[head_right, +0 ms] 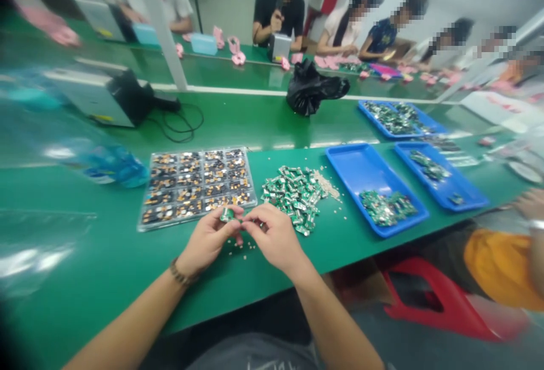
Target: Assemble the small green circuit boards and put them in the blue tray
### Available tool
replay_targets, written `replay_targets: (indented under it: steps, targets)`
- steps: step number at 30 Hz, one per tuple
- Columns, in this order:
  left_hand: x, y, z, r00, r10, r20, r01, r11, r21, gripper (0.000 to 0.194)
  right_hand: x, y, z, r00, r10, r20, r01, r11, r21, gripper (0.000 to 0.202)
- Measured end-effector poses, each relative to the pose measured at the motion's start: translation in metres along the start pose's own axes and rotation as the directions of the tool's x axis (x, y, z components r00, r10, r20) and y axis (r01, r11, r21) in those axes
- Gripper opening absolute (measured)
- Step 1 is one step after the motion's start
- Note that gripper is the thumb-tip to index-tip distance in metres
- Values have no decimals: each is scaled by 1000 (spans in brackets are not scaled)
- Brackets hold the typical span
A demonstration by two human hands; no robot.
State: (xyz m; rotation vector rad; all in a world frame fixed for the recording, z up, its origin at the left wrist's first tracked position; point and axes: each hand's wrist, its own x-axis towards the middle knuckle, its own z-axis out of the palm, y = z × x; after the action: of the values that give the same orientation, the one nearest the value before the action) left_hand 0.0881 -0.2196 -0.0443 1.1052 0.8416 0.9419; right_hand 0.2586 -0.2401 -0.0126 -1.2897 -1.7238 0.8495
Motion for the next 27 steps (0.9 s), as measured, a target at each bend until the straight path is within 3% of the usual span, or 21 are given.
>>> replay_targets:
  steps: [3,7,11,14,19,27]
  targets:
    - [-1,2,2,999,-5,-31,7,999,53,34,1,0,-5,997,60,52,-61,998,12,12]
    - [-2,2,3,998,24,-65,-11,980,197,37,3,-2,2,978,201,50,-207,957,203,12]
    - [-1,-1,0,998,57,-36,-44,951,305,40,10,-4,6,981,175,84,-190,954,232,11]
    - [0,-1,-2,996,87,-6,-78,922,379,27,15,-5,1,968,176,178,-212,956,205,11]
    - [-1,3,0,996,31,82,-49,971,232,24,18,-3,-3,939,214,269,-291,911,291,12]
    - [2,3,0,990,-27,137,7,990,143,30,15,7,6,925,282,256,-370,821,434,24]
